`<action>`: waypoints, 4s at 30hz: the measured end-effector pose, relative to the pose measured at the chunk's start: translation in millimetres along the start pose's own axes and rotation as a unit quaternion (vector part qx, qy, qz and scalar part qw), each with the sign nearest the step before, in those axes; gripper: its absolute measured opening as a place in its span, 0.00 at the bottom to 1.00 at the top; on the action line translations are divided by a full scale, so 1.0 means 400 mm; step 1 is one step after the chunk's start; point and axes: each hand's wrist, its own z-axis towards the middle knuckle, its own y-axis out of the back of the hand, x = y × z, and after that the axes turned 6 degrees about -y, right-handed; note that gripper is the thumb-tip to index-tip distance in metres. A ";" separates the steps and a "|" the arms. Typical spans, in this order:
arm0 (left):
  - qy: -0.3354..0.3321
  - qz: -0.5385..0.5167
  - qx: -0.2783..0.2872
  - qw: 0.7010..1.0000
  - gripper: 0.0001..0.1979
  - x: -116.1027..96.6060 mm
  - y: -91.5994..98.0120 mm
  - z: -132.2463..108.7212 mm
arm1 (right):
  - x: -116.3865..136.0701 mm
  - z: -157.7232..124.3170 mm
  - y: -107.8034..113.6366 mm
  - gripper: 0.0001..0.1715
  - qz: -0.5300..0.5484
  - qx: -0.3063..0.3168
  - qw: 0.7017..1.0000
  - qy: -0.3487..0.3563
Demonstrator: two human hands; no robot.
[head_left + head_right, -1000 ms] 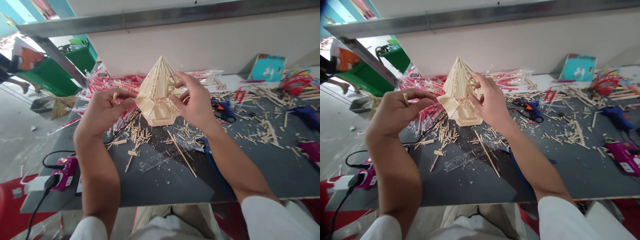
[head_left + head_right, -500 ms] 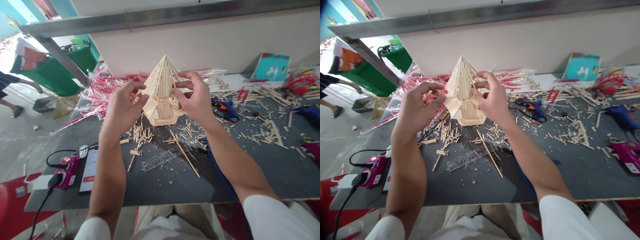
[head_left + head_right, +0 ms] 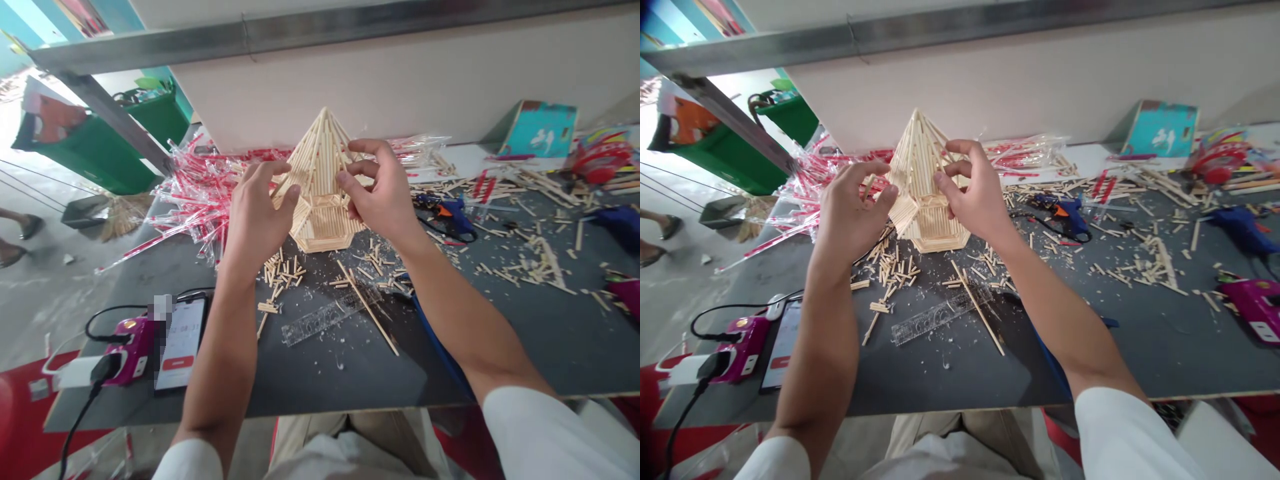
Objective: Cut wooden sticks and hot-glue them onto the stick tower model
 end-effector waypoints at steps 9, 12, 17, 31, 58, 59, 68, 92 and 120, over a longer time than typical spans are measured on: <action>-0.024 0.010 0.002 1.000 0.13 0.005 -0.017 0.001 | -0.007 0.005 -0.007 0.30 0.103 -0.014 0.994 0.013; -0.026 0.010 0.003 1.000 0.13 0.008 -0.019 0.001 | -0.005 0.007 -0.007 0.28 0.128 -0.018 0.992 0.008; -0.027 0.014 0.003 1.000 0.12 0.010 -0.020 0.000 | 0.007 0.005 -0.006 0.26 0.132 -0.030 0.991 0.005; -0.024 0.011 0.002 1.000 0.13 0.011 -0.021 0.001 | 0.008 0.004 -0.009 0.24 0.132 -0.031 0.991 0.012; -0.023 0.010 -0.003 1.000 0.14 0.022 -0.022 -0.001 | -0.013 0.027 -0.004 0.23 0.133 -0.045 0.990 0.011; -0.024 0.010 -0.003 1.000 0.14 0.022 -0.022 -0.001 | -0.012 0.027 -0.004 0.23 0.130 -0.045 0.990 0.012; -0.015 -0.029 0.018 0.999 0.14 0.042 -0.016 0.001 | -0.008 0.015 0.013 0.21 0.125 0.008 0.991 0.044; -0.009 -0.048 0.018 0.999 0.12 0.044 -0.008 0.007 | 0.005 0.033 -0.018 0.17 0.197 -0.033 0.979 -0.045; -0.009 -0.047 0.029 0.998 0.11 0.037 -0.006 0.008 | 0.023 0.022 0.028 0.23 0.159 0.029 0.986 -0.044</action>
